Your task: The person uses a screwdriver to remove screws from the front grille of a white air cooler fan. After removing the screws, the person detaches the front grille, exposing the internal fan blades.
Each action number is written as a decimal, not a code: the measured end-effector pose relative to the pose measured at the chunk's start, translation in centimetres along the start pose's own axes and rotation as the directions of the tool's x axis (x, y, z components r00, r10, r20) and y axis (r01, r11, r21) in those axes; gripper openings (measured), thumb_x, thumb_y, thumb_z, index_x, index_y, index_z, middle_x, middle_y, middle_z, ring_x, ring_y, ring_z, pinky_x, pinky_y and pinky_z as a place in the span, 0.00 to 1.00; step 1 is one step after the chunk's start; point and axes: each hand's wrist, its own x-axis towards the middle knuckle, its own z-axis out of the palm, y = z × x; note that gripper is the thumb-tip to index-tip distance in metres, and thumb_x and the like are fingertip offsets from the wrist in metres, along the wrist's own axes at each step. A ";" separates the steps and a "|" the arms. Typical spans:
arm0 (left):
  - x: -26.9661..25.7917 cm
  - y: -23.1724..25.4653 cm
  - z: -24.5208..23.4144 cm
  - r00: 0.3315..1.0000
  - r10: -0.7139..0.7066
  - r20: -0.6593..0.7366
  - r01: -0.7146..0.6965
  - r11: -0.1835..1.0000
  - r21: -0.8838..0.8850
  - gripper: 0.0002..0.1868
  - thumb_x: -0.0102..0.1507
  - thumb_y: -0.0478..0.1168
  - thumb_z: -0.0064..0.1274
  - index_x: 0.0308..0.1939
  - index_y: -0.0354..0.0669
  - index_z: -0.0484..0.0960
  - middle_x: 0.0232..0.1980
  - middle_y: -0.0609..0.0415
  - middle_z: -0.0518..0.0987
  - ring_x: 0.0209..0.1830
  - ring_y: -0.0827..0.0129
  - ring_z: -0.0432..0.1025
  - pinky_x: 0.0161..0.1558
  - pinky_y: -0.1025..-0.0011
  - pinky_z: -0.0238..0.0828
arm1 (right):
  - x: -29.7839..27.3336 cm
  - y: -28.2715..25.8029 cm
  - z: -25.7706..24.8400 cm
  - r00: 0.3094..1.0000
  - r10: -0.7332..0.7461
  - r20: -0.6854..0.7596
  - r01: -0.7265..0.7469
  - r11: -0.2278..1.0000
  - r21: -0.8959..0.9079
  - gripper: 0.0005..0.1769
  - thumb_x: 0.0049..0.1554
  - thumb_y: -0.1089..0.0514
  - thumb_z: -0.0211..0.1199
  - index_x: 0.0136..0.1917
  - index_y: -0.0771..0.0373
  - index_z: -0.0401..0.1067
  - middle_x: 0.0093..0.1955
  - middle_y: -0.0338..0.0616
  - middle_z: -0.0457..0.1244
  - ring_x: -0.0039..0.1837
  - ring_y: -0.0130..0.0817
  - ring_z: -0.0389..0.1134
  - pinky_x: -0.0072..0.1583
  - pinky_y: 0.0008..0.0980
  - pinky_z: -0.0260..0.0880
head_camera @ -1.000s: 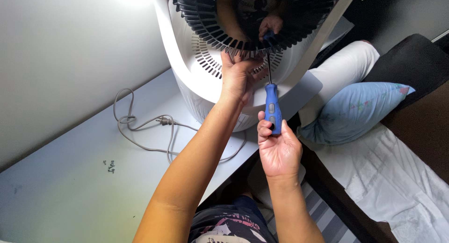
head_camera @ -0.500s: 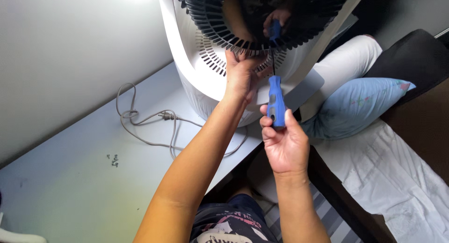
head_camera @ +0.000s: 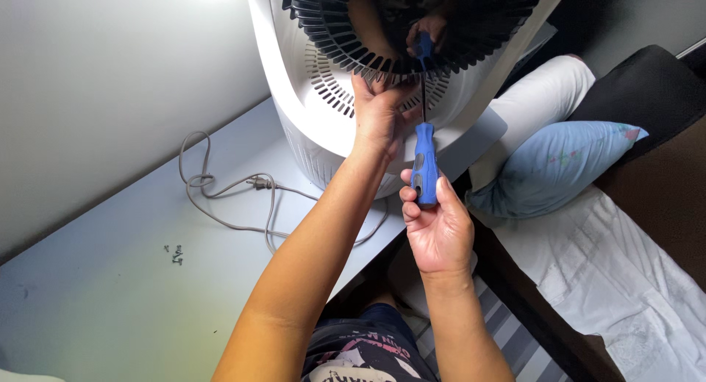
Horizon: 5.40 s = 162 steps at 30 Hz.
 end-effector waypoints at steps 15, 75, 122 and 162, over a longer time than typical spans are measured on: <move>0.2 -0.3 -0.1 1.000 0.009 0.012 -0.009 1.000 -0.006 0.37 0.57 0.25 0.55 0.63 0.58 0.55 0.58 0.54 0.72 0.57 0.60 0.71 0.47 0.43 0.73 | 0.3 0.2 -0.3 1.000 -0.017 0.002 0.017 1.000 -0.010 0.25 0.66 0.55 0.56 0.70 0.73 0.63 0.58 0.59 0.64 0.49 0.37 0.64 0.47 0.27 0.68; 0.9 -2.5 1.4 0.991 -0.036 -0.132 0.077 0.942 0.327 0.03 0.53 0.22 0.56 0.31 0.22 0.80 0.30 0.40 0.81 0.25 0.59 0.74 0.31 0.66 0.72 | 3.3 -2.3 0.6 0.978 0.007 -0.208 -0.128 0.809 -0.573 0.19 0.65 0.44 0.51 0.55 0.61 0.69 0.41 0.43 0.66 0.35 0.30 0.67 0.34 0.33 0.68; -2.3 -1.8 4.0 0.964 0.251 0.084 -0.154 0.271 0.950 0.16 0.58 0.37 0.60 0.45 0.26 0.84 0.31 0.43 0.83 0.30 0.63 0.79 0.35 0.66 0.74 | 3.5 -4.4 -2.0 0.986 0.091 -0.139 -0.144 0.886 -0.441 0.20 0.52 0.63 0.72 0.55 0.67 0.68 0.40 0.44 0.67 0.33 0.30 0.66 0.35 0.27 0.67; -3.6 0.3 4.1 0.993 0.027 0.116 -0.117 0.393 0.912 0.28 0.56 0.34 0.60 0.60 0.25 0.77 0.45 0.44 0.84 0.40 0.64 0.76 0.43 0.70 0.75 | 3.7 -5.1 -1.8 0.988 0.155 -0.009 -0.141 0.873 -0.466 0.17 0.58 0.53 0.68 0.57 0.64 0.73 0.44 0.35 0.66 0.43 0.22 0.68 0.38 0.28 0.72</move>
